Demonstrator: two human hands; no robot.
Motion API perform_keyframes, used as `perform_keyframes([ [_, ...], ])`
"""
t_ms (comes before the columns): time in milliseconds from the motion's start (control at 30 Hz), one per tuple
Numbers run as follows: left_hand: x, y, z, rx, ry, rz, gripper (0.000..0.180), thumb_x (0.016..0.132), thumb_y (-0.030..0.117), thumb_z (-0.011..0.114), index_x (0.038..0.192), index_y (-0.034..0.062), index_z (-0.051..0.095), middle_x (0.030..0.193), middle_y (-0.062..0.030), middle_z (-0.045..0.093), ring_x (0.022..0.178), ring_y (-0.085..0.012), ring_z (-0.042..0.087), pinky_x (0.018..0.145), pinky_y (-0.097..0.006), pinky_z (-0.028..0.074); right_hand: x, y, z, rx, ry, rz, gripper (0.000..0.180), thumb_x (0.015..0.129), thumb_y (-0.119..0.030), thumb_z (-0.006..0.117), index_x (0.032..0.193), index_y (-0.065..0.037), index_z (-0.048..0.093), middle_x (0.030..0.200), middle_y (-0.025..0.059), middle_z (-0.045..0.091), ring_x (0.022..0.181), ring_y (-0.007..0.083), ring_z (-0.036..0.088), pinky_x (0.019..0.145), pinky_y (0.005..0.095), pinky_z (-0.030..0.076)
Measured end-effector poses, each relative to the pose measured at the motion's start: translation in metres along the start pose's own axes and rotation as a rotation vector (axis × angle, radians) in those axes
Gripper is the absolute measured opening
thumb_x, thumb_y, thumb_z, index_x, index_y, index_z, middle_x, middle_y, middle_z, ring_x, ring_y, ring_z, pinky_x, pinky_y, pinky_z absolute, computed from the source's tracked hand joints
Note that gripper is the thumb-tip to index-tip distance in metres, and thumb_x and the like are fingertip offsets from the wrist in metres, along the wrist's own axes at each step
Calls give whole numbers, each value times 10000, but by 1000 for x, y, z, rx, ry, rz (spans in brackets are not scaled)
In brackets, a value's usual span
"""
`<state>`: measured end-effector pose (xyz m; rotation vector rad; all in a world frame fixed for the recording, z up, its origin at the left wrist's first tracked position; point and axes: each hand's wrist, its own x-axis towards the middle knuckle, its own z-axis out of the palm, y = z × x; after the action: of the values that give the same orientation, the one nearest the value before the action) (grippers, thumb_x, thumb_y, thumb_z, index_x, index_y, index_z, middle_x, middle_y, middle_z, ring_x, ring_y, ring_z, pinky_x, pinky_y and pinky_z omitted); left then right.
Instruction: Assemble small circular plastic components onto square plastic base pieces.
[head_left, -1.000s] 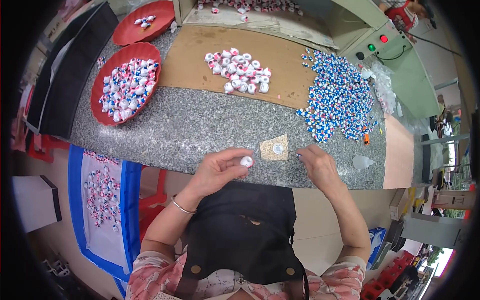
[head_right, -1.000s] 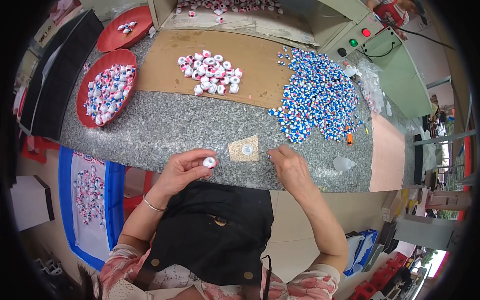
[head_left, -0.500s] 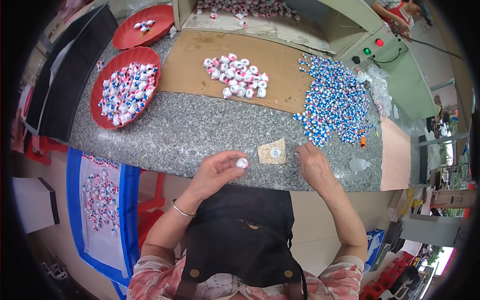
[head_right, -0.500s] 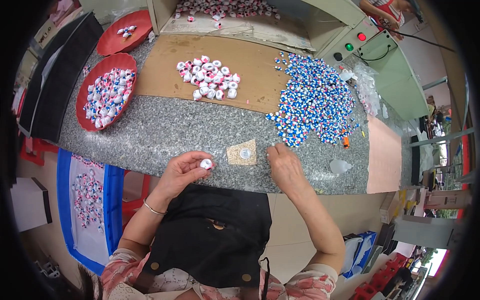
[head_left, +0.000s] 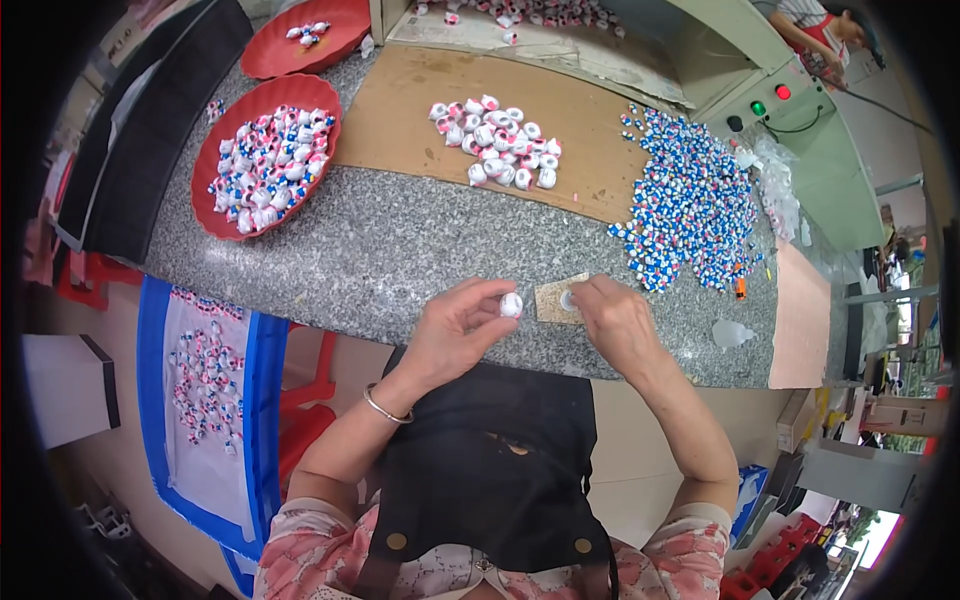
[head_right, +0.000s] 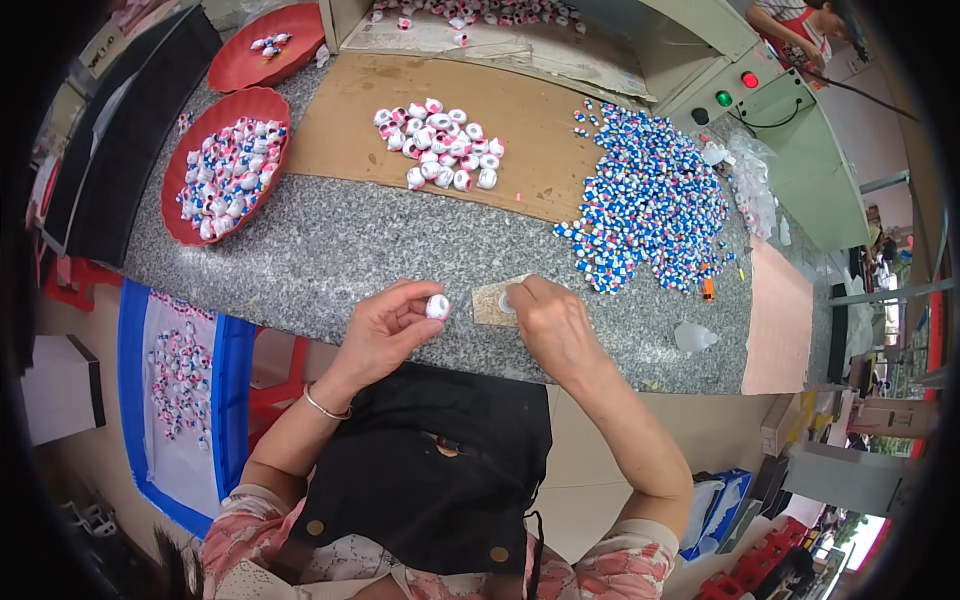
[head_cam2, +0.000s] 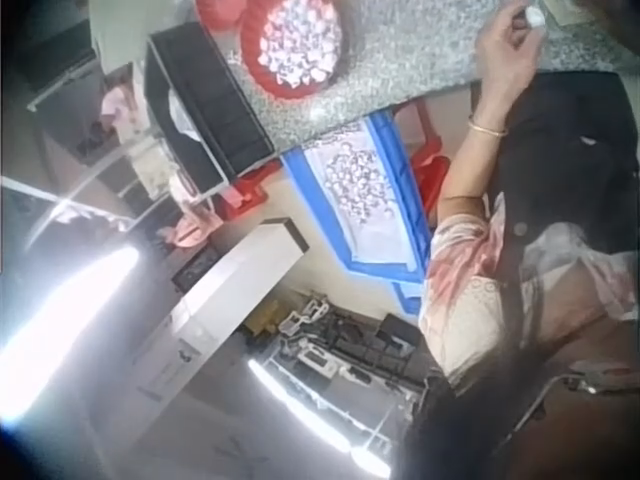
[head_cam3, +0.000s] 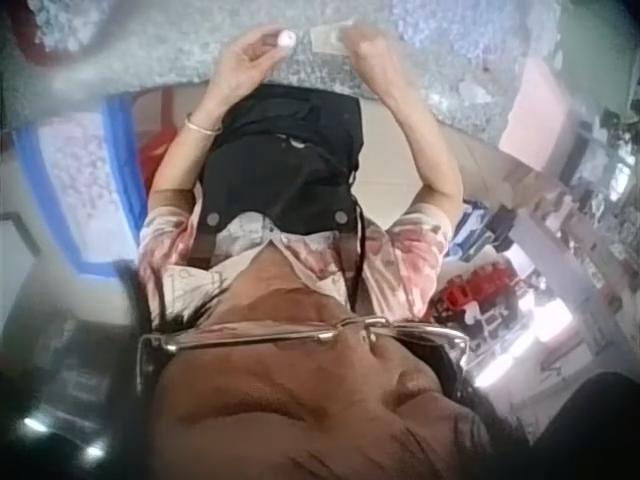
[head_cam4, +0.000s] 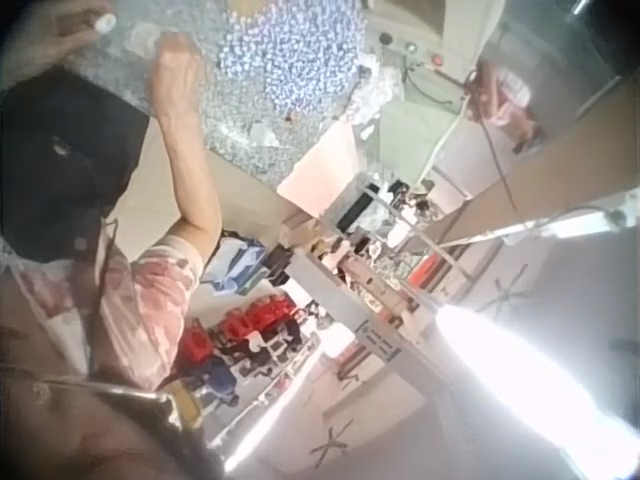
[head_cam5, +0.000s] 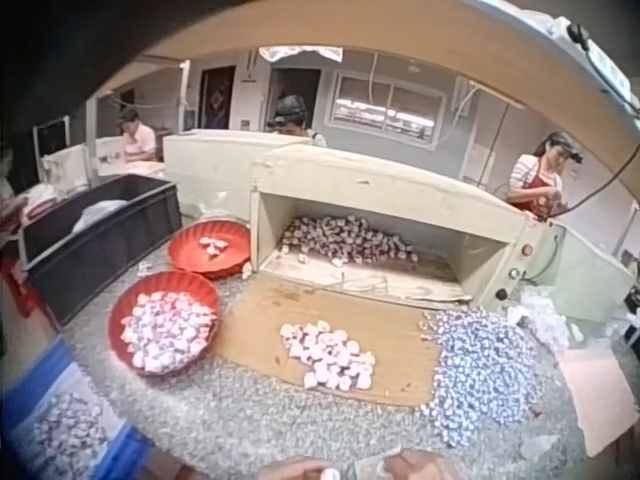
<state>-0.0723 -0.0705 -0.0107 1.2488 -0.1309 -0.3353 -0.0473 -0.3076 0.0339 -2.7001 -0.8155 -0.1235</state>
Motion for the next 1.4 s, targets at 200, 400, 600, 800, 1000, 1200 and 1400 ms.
perform_keyframes([
  [200,0,-5,-2,178,13,94,340,847,-70,681,1176,-20,611,1081,-62,602,972,-125,643,839,-230,545,-2,3,3,6,-27,-59,67,811,6,637,868,-28,626,776,135,591,669,335,628,578,423,501],
  [400,5,-12,15,403,23,263,307,821,-53,709,1119,-7,652,1081,-96,632,923,-144,656,772,-250,577,-11,3,6,119,55,54,81,850,-25,663,931,-15,662,782,149,627,682,312,652,585,385,506],
  [600,12,-23,27,474,45,374,343,795,-62,725,1123,12,658,1064,-111,655,899,-172,666,759,-259,579,-24,-15,-3,1045,74,718,135,929,-80,650,1005,27,684,865,60,703,753,112,659,676,253,523],
  [800,8,-13,31,424,-158,427,408,802,-51,725,1197,28,659,1065,-112,661,881,-166,659,739,-264,558,-33,-32,-8,1095,37,691,107,907,-58,675,984,13,692,838,57,711,727,106,672,606,226,504],
  [1000,12,12,20,-26,-460,-32,271,953,19,581,1212,-32,645,1010,-96,661,783,-122,639,685,-260,521,-30,-43,-23,577,198,85,119,819,35,702,932,-1,700,788,107,673,695,197,669,603,282,515],
  [1200,5,8,21,-2,-439,-57,276,1001,81,521,1222,-37,638,932,-93,658,722,-99,613,641,-242,496,-29,-49,-20,646,193,117,117,822,35,707,930,-9,703,791,111,675,691,211,672,596,293,518],
  [1400,6,4,-7,5,-471,-174,266,998,106,544,1209,-22,643,1013,-82,671,815,-116,646,732,-247,533,-18,-45,-5,743,-10,166,131,870,-40,684,994,-1,705,864,106,686,803,233,678,707,310,528],
])
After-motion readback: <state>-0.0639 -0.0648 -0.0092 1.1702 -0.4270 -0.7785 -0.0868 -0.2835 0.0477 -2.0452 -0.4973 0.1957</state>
